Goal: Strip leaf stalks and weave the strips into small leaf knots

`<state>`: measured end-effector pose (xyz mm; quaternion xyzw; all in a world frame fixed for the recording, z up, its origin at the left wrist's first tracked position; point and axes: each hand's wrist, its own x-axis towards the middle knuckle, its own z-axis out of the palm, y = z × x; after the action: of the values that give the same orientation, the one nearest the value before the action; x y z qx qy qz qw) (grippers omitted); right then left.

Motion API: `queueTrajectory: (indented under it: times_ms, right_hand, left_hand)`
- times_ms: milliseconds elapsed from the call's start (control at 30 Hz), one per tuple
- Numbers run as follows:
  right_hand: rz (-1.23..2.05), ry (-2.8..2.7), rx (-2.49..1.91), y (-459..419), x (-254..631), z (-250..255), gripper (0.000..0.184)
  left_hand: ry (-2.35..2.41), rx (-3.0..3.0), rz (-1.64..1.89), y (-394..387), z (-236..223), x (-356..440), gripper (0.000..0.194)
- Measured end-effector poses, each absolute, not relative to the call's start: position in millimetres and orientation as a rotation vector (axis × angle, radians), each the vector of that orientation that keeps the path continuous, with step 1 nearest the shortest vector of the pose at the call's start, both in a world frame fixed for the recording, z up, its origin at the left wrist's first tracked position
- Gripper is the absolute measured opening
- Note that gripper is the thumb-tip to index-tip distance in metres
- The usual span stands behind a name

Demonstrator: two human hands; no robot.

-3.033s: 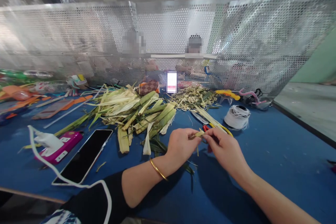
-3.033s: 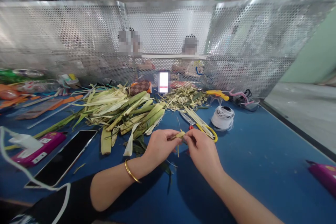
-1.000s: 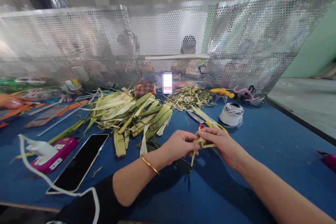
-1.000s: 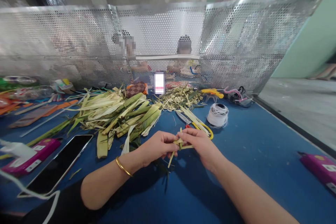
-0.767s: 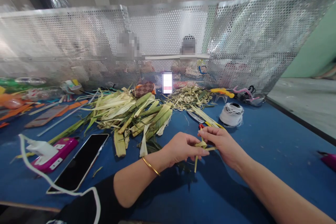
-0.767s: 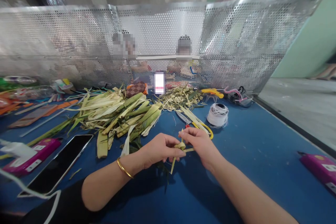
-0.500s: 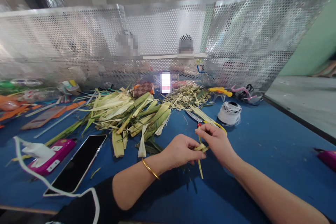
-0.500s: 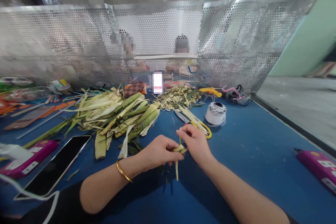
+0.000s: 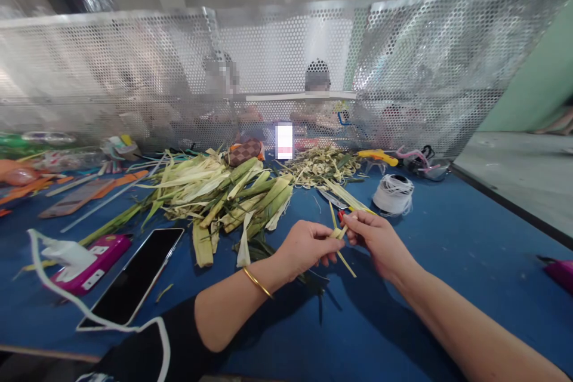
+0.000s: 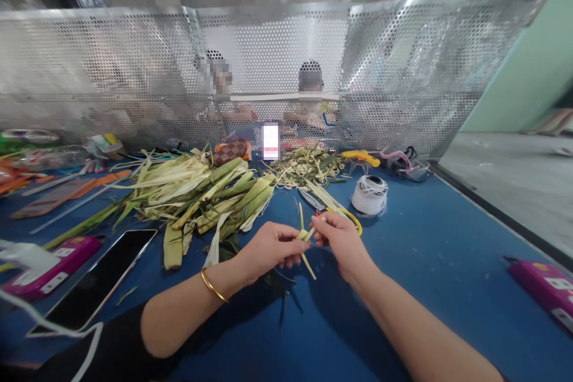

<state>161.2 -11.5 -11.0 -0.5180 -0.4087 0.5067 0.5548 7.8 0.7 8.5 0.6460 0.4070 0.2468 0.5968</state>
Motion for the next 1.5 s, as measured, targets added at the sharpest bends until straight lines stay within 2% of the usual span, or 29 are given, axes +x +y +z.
queueTrajectory:
  times_ms: [133,200,300,367,500,633,767,1100,1167,1267,1400,1500]
  right_hand:
    - [1.153,-0.952,-1.250,-7,163,-19,0.044]
    - [1.025,-1.036,-1.306,-7,167,-18,0.039]
    - [0.437,-1.355,-1.340,-15,171,-12,0.024]
    - [-0.014,-1.730,-1.176,-22,169,-6,0.013]
    - [-0.557,-2.376,-0.845,-31,154,-3,0.024]
    - [-0.815,-2.491,-0.847,-30,146,-7,0.028]
    - [-0.819,-2.354,-0.869,-28,150,-11,0.032]
    - [-0.606,-2.287,-0.691,-43,144,-9,0.032]
    - [-0.541,-2.266,-0.696,-42,145,-7,0.027]
    - [-0.395,-2.088,-0.909,-36,151,-5,0.015]
    - [-0.295,-1.912,-1.332,-28,161,-8,0.022]
    - [-0.300,-1.989,-1.385,-25,163,-12,0.025]
  left_hand:
    - [0.938,1.477,0.564,1,5,8,0.023]
    - [0.941,1.376,0.575,3,4,8,0.024]
    - [0.977,1.178,0.618,7,2,6,0.028]
    - [0.980,1.076,0.659,9,0,6,0.034]
    - [0.931,0.980,0.745,12,-5,7,0.040]
    - [0.912,0.985,0.734,11,-7,6,0.040]
    - [0.809,0.990,0.668,13,1,3,0.037]
    - [0.873,0.987,0.802,8,6,4,0.029]
    - [0.884,0.980,0.823,9,6,3,0.025]
    - [0.882,0.940,0.839,14,8,2,0.018]
    - [0.897,0.914,0.837,16,10,1,0.012]
    - [0.943,0.943,0.825,14,11,2,0.009]
